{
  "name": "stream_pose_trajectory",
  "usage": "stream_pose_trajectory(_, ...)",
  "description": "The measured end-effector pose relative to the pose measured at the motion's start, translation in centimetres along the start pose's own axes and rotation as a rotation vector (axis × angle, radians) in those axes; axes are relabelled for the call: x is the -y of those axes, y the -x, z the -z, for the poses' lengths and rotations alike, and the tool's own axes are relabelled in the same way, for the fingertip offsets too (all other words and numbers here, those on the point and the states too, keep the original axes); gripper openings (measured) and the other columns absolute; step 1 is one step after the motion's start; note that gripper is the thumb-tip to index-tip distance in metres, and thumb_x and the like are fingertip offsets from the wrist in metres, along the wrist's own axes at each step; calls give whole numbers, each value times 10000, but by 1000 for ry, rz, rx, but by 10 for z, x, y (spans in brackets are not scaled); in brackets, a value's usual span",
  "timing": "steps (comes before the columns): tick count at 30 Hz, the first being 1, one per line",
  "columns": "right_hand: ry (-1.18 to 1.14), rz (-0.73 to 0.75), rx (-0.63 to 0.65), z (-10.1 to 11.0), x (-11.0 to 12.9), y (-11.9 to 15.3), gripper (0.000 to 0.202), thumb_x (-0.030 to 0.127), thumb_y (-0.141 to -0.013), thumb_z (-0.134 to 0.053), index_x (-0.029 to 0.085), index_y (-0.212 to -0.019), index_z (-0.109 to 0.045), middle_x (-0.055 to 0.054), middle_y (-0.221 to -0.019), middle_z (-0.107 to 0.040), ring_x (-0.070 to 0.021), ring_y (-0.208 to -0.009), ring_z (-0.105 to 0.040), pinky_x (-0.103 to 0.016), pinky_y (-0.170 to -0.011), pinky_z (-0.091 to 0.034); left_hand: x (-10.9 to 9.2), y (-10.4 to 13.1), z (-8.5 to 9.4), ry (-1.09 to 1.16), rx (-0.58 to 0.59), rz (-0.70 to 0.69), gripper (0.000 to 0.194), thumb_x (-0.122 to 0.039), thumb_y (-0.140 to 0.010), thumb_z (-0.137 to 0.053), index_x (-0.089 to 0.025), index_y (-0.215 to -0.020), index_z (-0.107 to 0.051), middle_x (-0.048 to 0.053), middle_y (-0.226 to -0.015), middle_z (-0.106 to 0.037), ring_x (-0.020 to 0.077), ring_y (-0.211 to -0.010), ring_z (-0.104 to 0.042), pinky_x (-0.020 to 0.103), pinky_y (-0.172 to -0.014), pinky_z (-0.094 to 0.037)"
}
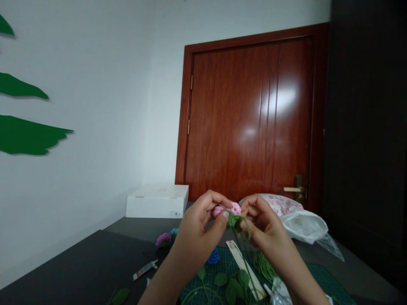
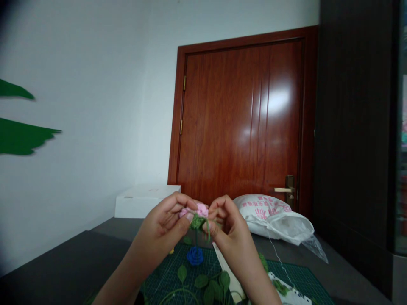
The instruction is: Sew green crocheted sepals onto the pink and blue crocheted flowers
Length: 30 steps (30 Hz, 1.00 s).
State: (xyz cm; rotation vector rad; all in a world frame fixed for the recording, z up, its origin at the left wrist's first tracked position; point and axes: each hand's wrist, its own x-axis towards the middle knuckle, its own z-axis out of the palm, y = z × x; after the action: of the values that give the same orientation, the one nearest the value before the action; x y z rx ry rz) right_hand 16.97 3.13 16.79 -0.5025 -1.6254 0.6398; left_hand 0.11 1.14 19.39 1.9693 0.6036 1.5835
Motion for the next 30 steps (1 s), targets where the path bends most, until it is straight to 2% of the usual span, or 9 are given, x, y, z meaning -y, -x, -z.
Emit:
stream_pose_trajectory(2, 361, 167, -144, 8, 8, 1, 121, 339, -891, -674, 250, -965, -638, -39, -947, -653, -194, -849, -621, -287, -671, -461, 5, 0, -1, -53, -10, -13, 87, -137, -878, -535, -159, -943, -588, 71, -931, -682, 187, -884, -680, 316, -788, -523)
stream_pose_trajectory(4, 559, 264, -183, 12, 17, 3, 99, 284, -911, -651, 264, -1005, -676, -40, -961, -653, -201, -840, -591, -310, -693, -435, 10, 0, -2, -94, 24, -12, 110, -120, -874, -534, -168, -965, -575, 53, -916, -666, 177, -858, -674, 297, -751, -518)
stream_pose_trajectory(7, 628, 287, -75, 9, 28, 7, 62, 194, -887, -677, 248, -917, -676, -26, -913, -668, -216, -882, -589, -330, -748, -420, 18, 1, -6, -132, 83, -22, 150, -104, -884, -510, -188, -1003, -545, 28, -906, -642, 168, -850, -659, 283, -733, -514)
stream_pose_trajectory(10, 602, 240, -61, 2, 28, 9, 133, 144, -874, -673, 216, -773, -623, -15, -826, -655, -206, -842, -585, -338, -771, -414, 20, 3, -9, -194, 121, -29, 179, -78, -873, -498, -199, -998, -540, 20, -915, -623, 165, -853, -632, 280, -738, -503)
stream_pose_trajectory(13, 457, 149, -118, 0, 22, 8, 149, 202, -918, -618, 216, -770, -599, -5, -771, -635, -181, -759, -582, -308, -697, -424, 21, 3, -11, -266, 181, -17, 158, -90, -874, -517, -202, -979, -554, 13, -899, -609, 160, -815, -602, 273, -714, -486)
stream_pose_trajectory(16, 154, 54, -190, 0, 13, 7, 174, 315, -977, -538, 220, -830, -550, 17, -708, -629, -130, -587, -559, -259, -575, -435, 23, 3, -12, -291, 221, -18, 134, -108, -892, -515, -202, -975, -560, 11, -875, -607, 155, -779, -581, 275, -702, -476)
stream_pose_trajectory(20, -91, -27, -162, -1, 6, 4, 339, 430, -1014, -453, 212, -756, -484, 59, -515, -575, -69, -349, -446, -197, -406, -352, 27, 3, -11, -276, 265, -18, 114, -132, -906, -513, -199, -985, -561, 24, -880, -614, 163, -786, -587, 281, -704, -482)
stream_pose_trajectory(24, -253, -83, -155, 0, 4, 3, 454, 467, -1005, -463, 184, -653, -508, 62, -442, -513, -39, -286, -395, -164, -332, -256, 26, 1, -7, -273, 336, 10, 73, -185, -932, -503, -196, -981, -555, 24, -864, -619, 161, -773, -597, 274, -675, -480)
stream_pose_trajectory(30, -567, -84, -287, 12, 5, -2, 341, 386, -928, -635, 171, -684, -533, 84, -507, -482, -1, -304, -338, -127, -315, -233, 29, -3, 6, -291, 402, 64, 103, -170, -898, -503, -191, -979, -564, 16, -834, -630, 155, -751, -603, 265, -661, -481)
